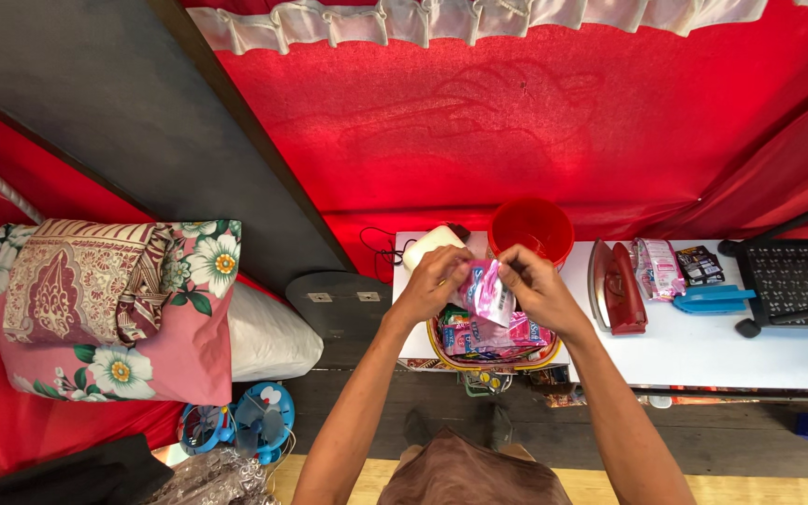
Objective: The person removes various household items from a yellow basket and places them on a white table. Items handled include a small box, a blue plastic tool, packets of wipes, an iron, and other packaged goods. The person continues to empty the basket and arrange the items on the table.
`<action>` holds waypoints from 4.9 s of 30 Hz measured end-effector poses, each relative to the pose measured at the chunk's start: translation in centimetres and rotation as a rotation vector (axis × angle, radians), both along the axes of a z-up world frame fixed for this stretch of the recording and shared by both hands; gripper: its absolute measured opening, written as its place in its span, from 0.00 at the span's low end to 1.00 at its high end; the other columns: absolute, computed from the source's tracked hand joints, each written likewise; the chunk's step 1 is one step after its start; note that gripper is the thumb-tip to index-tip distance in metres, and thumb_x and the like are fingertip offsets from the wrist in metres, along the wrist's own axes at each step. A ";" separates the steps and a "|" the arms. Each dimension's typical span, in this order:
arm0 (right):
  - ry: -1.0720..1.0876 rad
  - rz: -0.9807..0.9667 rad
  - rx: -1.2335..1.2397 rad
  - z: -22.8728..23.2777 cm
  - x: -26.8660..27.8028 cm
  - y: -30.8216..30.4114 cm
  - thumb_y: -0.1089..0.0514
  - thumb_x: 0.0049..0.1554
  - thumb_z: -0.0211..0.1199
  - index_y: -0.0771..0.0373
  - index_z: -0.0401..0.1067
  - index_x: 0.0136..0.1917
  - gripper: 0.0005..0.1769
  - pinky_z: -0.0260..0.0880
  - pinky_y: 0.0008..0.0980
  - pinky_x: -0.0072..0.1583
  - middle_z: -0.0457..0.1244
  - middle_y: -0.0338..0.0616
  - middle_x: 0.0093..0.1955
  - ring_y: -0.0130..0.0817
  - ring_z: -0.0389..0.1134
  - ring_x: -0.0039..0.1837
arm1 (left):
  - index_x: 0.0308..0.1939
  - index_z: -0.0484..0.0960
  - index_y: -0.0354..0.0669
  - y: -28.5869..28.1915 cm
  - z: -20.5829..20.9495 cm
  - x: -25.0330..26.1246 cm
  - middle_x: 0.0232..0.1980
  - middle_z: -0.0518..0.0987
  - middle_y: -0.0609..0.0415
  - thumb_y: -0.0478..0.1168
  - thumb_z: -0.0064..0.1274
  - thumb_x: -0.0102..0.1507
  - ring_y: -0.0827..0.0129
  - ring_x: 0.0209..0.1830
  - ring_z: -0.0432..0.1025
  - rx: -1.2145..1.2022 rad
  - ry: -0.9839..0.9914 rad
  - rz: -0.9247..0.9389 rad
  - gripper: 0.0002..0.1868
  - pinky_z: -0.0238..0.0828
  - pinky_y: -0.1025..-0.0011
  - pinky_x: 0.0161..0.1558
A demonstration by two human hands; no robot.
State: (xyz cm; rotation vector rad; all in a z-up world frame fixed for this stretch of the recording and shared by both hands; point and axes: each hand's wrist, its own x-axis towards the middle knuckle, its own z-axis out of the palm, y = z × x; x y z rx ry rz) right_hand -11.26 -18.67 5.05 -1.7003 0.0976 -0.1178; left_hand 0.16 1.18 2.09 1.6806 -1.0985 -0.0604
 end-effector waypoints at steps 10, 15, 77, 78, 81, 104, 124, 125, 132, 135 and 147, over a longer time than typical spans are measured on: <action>-0.366 -0.137 -0.094 3.3 2.6 0.9 0.56 0.66 0.61 0.65 0.71 0.50 0.09 0.68 0.26 0.57 0.59 0.36 0.52 0.23 0.62 0.55 | 0.61 0.71 0.31 -1.6 -0.6 -7.4 0.56 0.73 0.40 0.57 0.62 0.57 0.53 0.57 0.72 -0.228 0.136 0.433 0.39 0.71 0.60 0.58; 0.046 -0.272 -0.082 3.9 2.2 1.6 0.56 0.66 0.61 0.67 0.72 0.53 0.10 0.57 0.39 0.49 0.61 0.52 0.47 0.39 0.57 0.48 | 0.53 0.76 0.34 -2.7 1.0 -3.8 0.51 0.77 0.46 0.43 0.65 0.61 0.63 0.46 0.80 -0.169 0.233 0.357 0.23 0.83 0.70 0.46; 0.187 -0.146 -0.101 -5.1 -7.0 -4.3 0.51 0.68 0.43 0.67 0.69 0.63 0.21 0.65 0.31 0.51 0.67 0.47 0.44 0.32 0.65 0.47 | 0.48 0.86 0.31 -6.1 -2.2 -9.4 0.48 0.80 0.50 0.22 0.58 0.58 0.70 0.42 0.78 -0.462 0.289 0.536 0.15 0.77 0.76 0.41; 0.173 -0.151 0.004 -5.0 -7.1 -3.6 0.49 0.68 0.42 0.64 0.66 0.66 0.22 0.65 0.28 0.56 0.68 0.46 0.48 0.30 0.67 0.52 | 0.48 0.86 0.31 -6.4 -2.1 -9.7 0.48 0.80 0.51 0.23 0.59 0.58 0.71 0.39 0.78 -0.454 0.353 0.546 0.14 0.76 0.77 0.39; 0.119 -0.107 0.035 -4.7 -7.5 -3.3 0.47 0.67 0.48 0.64 0.65 0.68 0.24 0.66 0.29 0.59 0.67 0.47 0.54 0.30 0.66 0.56 | 0.48 0.86 0.32 -6.9 -1.5 -10.3 0.47 0.81 0.51 0.25 0.60 0.59 0.71 0.41 0.78 -0.397 0.333 0.546 0.13 0.76 0.77 0.40; 0.003 0.156 0.607 -4.4 -10.1 -22.0 0.64 0.62 0.56 0.71 0.68 0.66 0.20 0.71 0.27 0.58 0.69 0.43 0.55 0.25 0.70 0.54 | 0.70 0.72 0.37 -22.4 -3.8 -14.4 0.58 0.80 0.50 0.33 0.42 0.74 0.67 0.56 0.74 -0.385 0.719 0.212 0.19 0.71 0.65 0.58; -0.038 0.032 -0.055 -2.2 -10.8 -22.0 0.58 0.60 0.61 0.68 0.66 0.65 0.22 0.73 0.31 0.50 0.70 0.46 0.52 0.28 0.70 0.50 | 0.65 0.67 0.47 -25.4 -5.7 -17.4 0.56 0.81 0.48 0.54 0.33 0.73 0.67 0.56 0.77 -0.720 1.173 0.502 0.23 0.78 0.69 0.55; -0.059 0.009 -0.089 -2.4 -10.7 -21.3 0.57 0.61 0.60 0.68 0.66 0.66 0.22 0.72 0.32 0.52 0.70 0.47 0.53 0.30 0.71 0.51 | 0.66 0.68 0.42 -25.6 -4.5 -18.0 0.55 0.81 0.46 0.55 0.29 0.74 0.68 0.55 0.78 -0.716 1.127 0.440 0.26 0.77 0.70 0.55; -0.209 -0.183 -0.513 -4.5 -10.2 -17.5 0.56 0.65 0.60 0.69 0.67 0.69 0.23 0.61 0.40 0.68 0.60 0.62 0.64 0.44 0.61 0.66 | 0.68 0.64 0.41 -25.5 -1.8 -19.5 0.59 0.76 0.49 0.43 0.46 0.72 0.70 0.56 0.71 -0.632 0.881 0.355 0.22 0.71 0.69 0.55; 0.020 -0.116 -0.084 -5.2 -10.1 -17.4 0.54 0.65 0.55 0.65 0.64 0.71 0.24 0.64 0.36 0.66 0.63 0.55 0.65 0.37 0.64 0.65 | 0.68 0.66 0.35 -25.4 -3.5 -19.1 0.58 0.75 0.45 0.45 0.46 0.74 0.67 0.56 0.70 -0.597 0.885 0.303 0.23 0.70 0.65 0.56; 0.111 -0.241 0.194 -9.4 -17.0 -21.9 0.52 0.66 0.50 0.65 0.52 0.76 0.29 0.66 0.33 0.63 0.61 0.51 0.66 0.35 0.63 0.65 | 0.71 0.63 0.38 -29.3 -8.7 -21.6 0.62 0.76 0.46 0.46 0.55 0.67 0.66 0.61 0.71 -0.131 1.118 0.028 0.32 0.71 0.67 0.60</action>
